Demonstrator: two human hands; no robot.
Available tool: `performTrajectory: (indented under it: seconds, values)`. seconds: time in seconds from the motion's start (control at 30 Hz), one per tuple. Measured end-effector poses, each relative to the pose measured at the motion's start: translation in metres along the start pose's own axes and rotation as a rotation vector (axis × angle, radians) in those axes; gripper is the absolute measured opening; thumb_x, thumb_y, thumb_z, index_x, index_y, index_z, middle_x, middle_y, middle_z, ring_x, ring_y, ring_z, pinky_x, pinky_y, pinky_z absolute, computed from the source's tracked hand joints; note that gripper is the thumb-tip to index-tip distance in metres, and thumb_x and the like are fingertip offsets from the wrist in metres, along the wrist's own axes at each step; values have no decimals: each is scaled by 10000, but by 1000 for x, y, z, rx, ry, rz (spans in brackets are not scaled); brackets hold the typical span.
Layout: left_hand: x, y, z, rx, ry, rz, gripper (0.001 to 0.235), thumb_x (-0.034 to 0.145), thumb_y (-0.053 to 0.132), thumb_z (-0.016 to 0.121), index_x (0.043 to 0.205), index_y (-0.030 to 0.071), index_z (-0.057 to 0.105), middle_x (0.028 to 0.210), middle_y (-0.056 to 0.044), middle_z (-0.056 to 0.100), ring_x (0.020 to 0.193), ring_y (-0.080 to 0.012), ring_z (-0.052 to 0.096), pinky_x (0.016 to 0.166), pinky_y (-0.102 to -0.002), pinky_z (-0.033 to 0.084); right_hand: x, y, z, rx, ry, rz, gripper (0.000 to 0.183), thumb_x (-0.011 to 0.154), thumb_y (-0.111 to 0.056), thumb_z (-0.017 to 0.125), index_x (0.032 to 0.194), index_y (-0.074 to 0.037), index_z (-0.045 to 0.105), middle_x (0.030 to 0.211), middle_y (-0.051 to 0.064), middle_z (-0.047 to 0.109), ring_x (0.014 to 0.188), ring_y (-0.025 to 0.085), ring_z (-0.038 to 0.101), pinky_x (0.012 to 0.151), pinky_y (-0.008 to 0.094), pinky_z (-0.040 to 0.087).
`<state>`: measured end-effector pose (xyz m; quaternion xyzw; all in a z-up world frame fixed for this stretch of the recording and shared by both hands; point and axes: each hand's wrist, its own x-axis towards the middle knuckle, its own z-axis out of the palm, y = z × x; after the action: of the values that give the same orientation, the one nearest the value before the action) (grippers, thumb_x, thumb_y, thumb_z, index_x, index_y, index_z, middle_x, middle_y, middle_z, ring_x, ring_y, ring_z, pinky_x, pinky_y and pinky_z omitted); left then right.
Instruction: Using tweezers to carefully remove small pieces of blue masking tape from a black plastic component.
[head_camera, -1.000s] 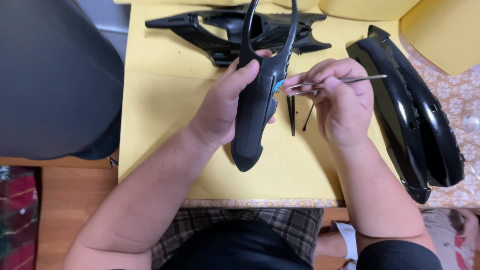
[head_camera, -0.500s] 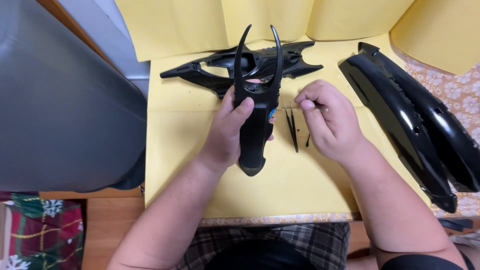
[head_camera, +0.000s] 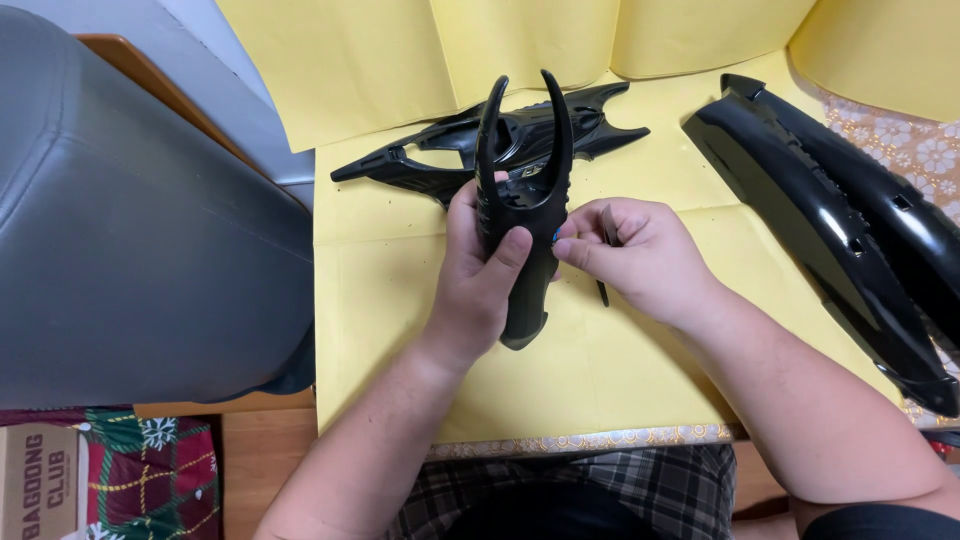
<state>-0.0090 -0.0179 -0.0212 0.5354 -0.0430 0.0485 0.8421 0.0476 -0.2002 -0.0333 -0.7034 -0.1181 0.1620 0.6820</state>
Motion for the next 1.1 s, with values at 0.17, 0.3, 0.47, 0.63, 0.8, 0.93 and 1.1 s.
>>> performTrajectory:
  seconds: [0.17, 0.3, 0.47, 0.63, 0.8, 0.93, 1.1]
  values:
    - [-3, -1, 3, 87, 1, 51, 545, 1018, 191, 605, 1462, 47, 324, 1064, -166, 640, 875, -226, 705, 760, -397, 696, -6, -18, 11, 97, 42, 53, 56, 866, 58, 727, 920, 72, 721, 568, -2, 475, 539, 62, 460, 531, 222, 405]
    - [-4, 1, 3, 71, -1, 41, 551, 1034, 215, 576, 1484, 48, 305, 1092, -165, 641, 899, -215, 699, 783, -397, 696, -5, -11, 13, 253, 14, 25, 49, 867, 106, 701, 900, 70, 699, 598, 2, 470, 551, 62, 429, 529, 241, 425]
    - [-3, 5, 3, 4, 18, -2, 493, 1055, 247, 548, 1473, 63, 363, 1067, -155, 647, 910, -221, 701, 812, -397, 680, -4, -13, 19, 311, 35, 34, 40, 871, 104, 670, 869, 65, 677, 591, 1, 424, 512, 69, 394, 523, 259, 432]
    - [-3, 11, 10, -77, 68, -65, 518, 1044, 309, 551, 1477, 58, 418, 1128, -135, 655, 995, -204, 694, 919, -394, 646, 0, -17, 18, 347, 47, 47, 63, 870, 93, 624, 835, 47, 651, 587, -2, 383, 505, 71, 349, 509, 270, 415]
    - [10, 5, -5, -323, 47, -214, 367, 1057, 383, 507, 1307, 113, 509, 1085, -227, 718, 957, -309, 742, 717, -451, 673, 4, -1, 1, 141, 12, -47, 140, 928, 20, 571, 798, 1, 620, 616, -15, 364, 571, 95, 379, 572, 259, 396]
    - [14, -5, -16, -412, 57, -260, 327, 1074, 389, 473, 1233, 110, 536, 1240, -260, 688, 1011, -348, 735, 650, -475, 664, -2, -24, -10, -152, -61, -162, 162, 929, 8, 581, 791, -17, 660, 519, -12, 399, 526, 68, 415, 532, 243, 381]
    - [16, 2, -21, -392, -4, -408, 681, 1011, 568, 430, 1316, 1, 653, 792, -188, 722, 748, -234, 742, 691, -322, 642, -15, -58, -11, -587, -230, -223, 79, 827, -34, 646, 812, 10, 709, 567, 211, 579, 535, 328, 596, 565, 453, 495]
